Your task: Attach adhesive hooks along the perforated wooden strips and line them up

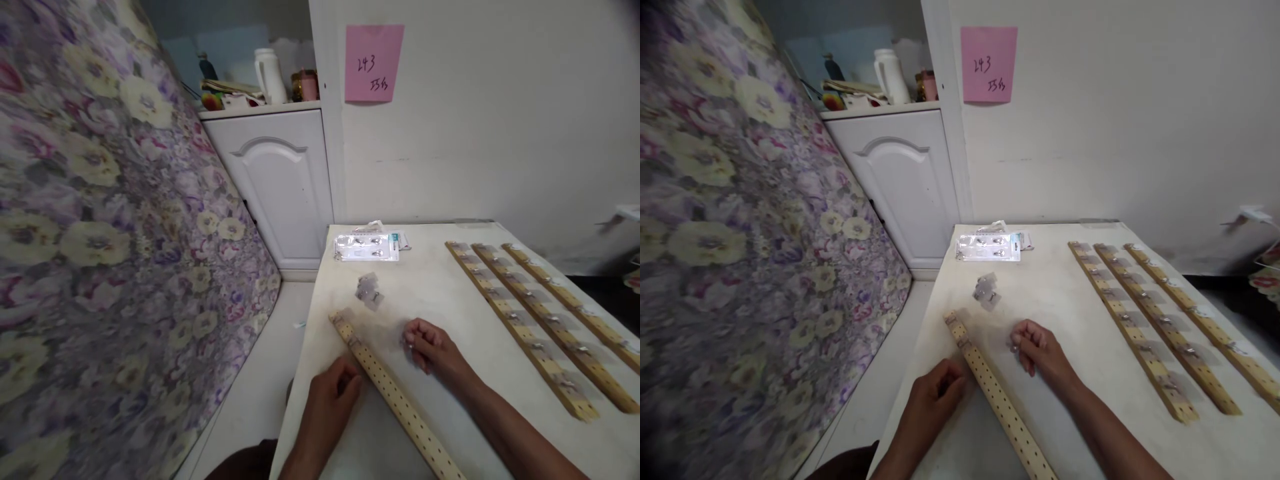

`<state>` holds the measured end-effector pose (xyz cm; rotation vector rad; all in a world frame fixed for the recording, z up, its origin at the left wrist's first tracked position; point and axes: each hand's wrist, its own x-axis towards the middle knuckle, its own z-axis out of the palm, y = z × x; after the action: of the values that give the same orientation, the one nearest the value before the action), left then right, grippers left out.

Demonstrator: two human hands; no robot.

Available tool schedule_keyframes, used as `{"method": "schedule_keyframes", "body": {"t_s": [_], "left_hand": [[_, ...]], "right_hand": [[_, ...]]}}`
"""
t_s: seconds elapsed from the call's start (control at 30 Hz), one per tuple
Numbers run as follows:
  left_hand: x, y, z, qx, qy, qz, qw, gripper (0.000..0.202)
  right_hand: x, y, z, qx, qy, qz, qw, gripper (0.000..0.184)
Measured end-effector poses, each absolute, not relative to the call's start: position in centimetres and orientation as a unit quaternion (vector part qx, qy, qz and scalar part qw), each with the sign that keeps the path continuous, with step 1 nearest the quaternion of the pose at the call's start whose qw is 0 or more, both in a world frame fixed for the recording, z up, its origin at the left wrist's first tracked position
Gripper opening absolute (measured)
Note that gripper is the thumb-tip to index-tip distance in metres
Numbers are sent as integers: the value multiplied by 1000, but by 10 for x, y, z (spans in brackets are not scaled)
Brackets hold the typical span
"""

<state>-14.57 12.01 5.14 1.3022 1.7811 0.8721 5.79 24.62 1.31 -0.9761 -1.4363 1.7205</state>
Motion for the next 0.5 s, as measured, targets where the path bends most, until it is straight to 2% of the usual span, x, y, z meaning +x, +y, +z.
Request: {"method": "schedule_keyframes", "body": {"t_s": [0.2, 0.37, 0.5], "left_hand": [[-120, 106, 40, 475, 720, 378, 335, 13], [-119, 112, 37, 472, 739, 367, 312, 9], [-120, 114, 37, 478, 742, 358, 305, 9]], "right_hand": [[41, 221, 14, -349, -579, 691, 256, 22], [30, 216, 17, -380, -608, 648, 258, 11], [29, 213, 23, -403, -643, 585, 287, 9]]}}
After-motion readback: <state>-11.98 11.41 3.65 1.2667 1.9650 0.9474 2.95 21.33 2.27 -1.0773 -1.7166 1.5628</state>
